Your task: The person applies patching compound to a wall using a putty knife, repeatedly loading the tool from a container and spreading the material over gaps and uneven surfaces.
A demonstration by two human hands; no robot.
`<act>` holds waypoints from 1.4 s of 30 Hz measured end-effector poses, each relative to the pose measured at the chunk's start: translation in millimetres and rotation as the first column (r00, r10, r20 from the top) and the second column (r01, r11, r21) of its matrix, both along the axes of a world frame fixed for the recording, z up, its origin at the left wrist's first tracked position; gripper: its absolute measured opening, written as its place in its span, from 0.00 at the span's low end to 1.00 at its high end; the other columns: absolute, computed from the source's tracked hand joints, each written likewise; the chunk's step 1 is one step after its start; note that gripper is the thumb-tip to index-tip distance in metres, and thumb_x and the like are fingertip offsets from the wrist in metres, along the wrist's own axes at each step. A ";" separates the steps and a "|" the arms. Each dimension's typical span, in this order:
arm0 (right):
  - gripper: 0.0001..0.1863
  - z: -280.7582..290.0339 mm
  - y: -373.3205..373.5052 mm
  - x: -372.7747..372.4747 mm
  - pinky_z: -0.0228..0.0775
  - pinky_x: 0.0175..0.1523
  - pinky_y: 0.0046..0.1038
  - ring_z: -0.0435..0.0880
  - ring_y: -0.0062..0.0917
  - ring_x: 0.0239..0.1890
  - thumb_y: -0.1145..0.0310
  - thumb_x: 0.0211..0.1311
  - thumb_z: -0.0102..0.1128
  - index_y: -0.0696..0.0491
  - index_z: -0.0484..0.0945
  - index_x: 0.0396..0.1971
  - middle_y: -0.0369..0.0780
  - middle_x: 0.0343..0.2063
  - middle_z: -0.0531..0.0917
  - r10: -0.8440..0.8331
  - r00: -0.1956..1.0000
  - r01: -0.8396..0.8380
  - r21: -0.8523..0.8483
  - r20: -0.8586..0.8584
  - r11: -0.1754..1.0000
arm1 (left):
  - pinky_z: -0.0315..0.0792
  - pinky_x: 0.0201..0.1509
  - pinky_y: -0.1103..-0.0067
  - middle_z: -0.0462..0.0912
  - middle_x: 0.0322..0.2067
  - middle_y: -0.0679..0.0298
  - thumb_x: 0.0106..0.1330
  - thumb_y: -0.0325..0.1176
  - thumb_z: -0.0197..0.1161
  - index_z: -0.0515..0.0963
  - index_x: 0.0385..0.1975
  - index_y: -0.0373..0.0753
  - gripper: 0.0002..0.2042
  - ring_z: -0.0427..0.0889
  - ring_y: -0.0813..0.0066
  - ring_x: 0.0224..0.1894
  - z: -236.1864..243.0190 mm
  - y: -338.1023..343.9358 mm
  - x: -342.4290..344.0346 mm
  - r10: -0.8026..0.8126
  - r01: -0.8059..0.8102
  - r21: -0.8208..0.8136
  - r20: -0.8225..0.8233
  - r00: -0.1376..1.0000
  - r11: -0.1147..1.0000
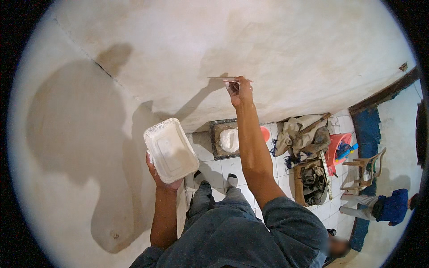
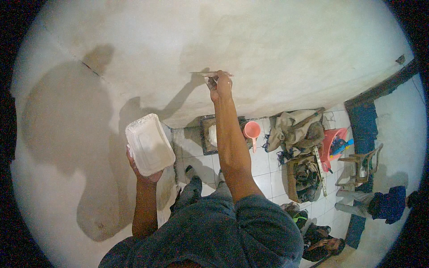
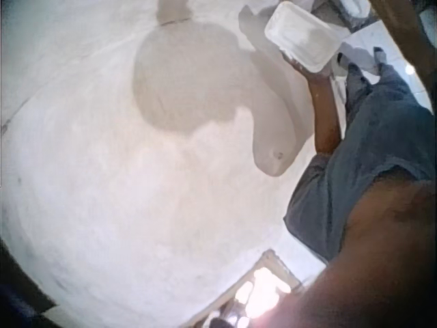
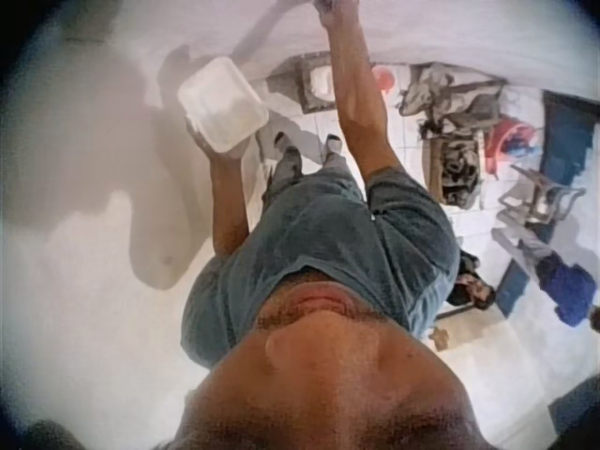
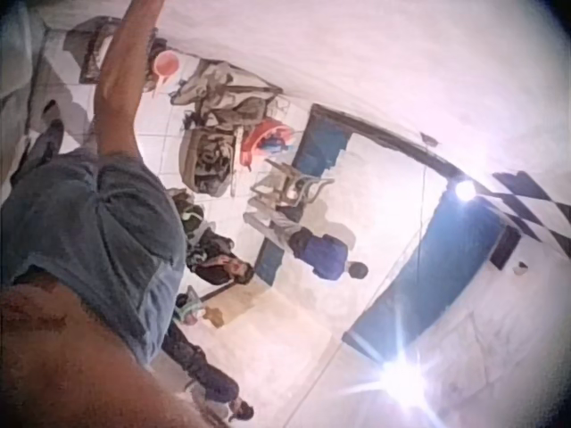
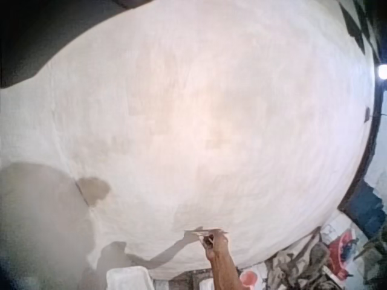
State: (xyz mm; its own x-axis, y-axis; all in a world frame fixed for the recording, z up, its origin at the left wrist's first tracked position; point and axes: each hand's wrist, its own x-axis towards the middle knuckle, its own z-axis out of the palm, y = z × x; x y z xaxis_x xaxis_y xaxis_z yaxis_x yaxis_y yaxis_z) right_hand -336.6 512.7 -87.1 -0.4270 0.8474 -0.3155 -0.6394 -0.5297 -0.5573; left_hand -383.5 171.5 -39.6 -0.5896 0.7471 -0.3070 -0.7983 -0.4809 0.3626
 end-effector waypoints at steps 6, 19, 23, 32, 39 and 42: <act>0.11 65.4 -61.9 11.7 0.73 0.49 0.38 0.75 0.40 0.37 0.81 0.53 0.48 0.64 0.68 0.39 0.51 0.39 0.75 -0.711 0.554 -0.065 0.874 0.433 0.482 | 0.71 0.57 0.58 0.73 0.57 0.62 0.64 0.62 0.45 0.64 0.63 0.50 0.32 0.75 0.59 0.55 -2.7 -0.2 1.2 0.080 -0.080 -0.017 0.013 0.997 0.997; 0.23 -97.2 -115.6 -55.6 0.76 0.44 0.44 0.77 0.47 0.45 0.71 0.58 0.53 0.64 0.66 0.53 0.55 0.49 0.72 -0.774 0.417 -0.711 0.702 0.476 0.049 | 0.72 0.56 0.59 0.74 0.55 0.64 0.64 0.62 0.45 0.65 0.62 0.49 0.31 0.75 0.61 0.54 -15.0 -2.7 -3.6 0.098 -0.099 -0.048 -0.006 0.995 0.994; 0.22 -28.4 -107.0 -21.4 0.73 0.42 0.42 0.77 0.45 0.44 0.70 0.55 0.56 0.61 0.71 0.51 0.52 0.48 0.74 -0.857 0.395 -0.734 0.675 0.332 -0.076 | 0.70 0.58 0.56 0.70 0.59 0.63 0.63 0.64 0.46 0.62 0.64 0.51 0.33 0.74 0.59 0.57 -11.2 -0.7 -2.3 0.045 -0.045 0.010 0.001 0.999 0.999; 0.13 210.8 -38.2 -29.8 0.68 0.30 0.32 0.76 0.32 0.30 0.76 0.43 0.63 0.45 0.82 0.32 0.38 0.29 0.77 -0.837 0.266 -0.476 0.689 -0.479 -0.546 | 0.71 0.58 0.58 0.72 0.57 0.61 0.64 0.61 0.46 0.64 0.63 0.49 0.31 0.74 0.59 0.56 -11.3 -2.8 -0.9 0.047 -0.048 0.033 0.010 0.999 0.998; 0.16 112.4 -44.9 -19.2 0.73 0.33 0.35 0.77 0.35 0.33 0.69 0.47 0.59 0.51 0.79 0.39 0.39 0.33 0.76 -0.862 0.501 -0.649 0.624 -0.079 -0.434 | 0.71 0.58 0.57 0.72 0.57 0.62 0.63 0.63 0.47 0.63 0.63 0.49 0.33 0.75 0.59 0.56 -8.1 0.1 3.4 0.092 -0.092 0.001 0.032 0.995 0.996; 0.23 39.5 -54.8 -9.4 0.75 0.44 0.35 0.78 0.35 0.44 0.69 0.49 0.58 0.48 0.78 0.50 0.40 0.47 0.76 -0.848 0.529 -0.657 0.617 -0.034 -0.434 | 0.72 0.57 0.56 0.72 0.57 0.61 0.63 0.63 0.48 0.63 0.63 0.49 0.33 0.75 0.59 0.56 -3.4 0.7 2.0 0.097 -0.097 0.000 0.012 0.995 0.995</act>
State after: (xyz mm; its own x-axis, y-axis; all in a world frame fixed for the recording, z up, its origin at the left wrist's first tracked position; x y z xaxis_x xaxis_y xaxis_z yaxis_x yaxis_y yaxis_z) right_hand -346.0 457.9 -47.6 -0.6128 0.0901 0.7851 0.3092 0.9416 0.1332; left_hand -381.4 172.2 -42.9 -0.6556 0.6867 -0.3141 -0.7521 -0.5565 0.3531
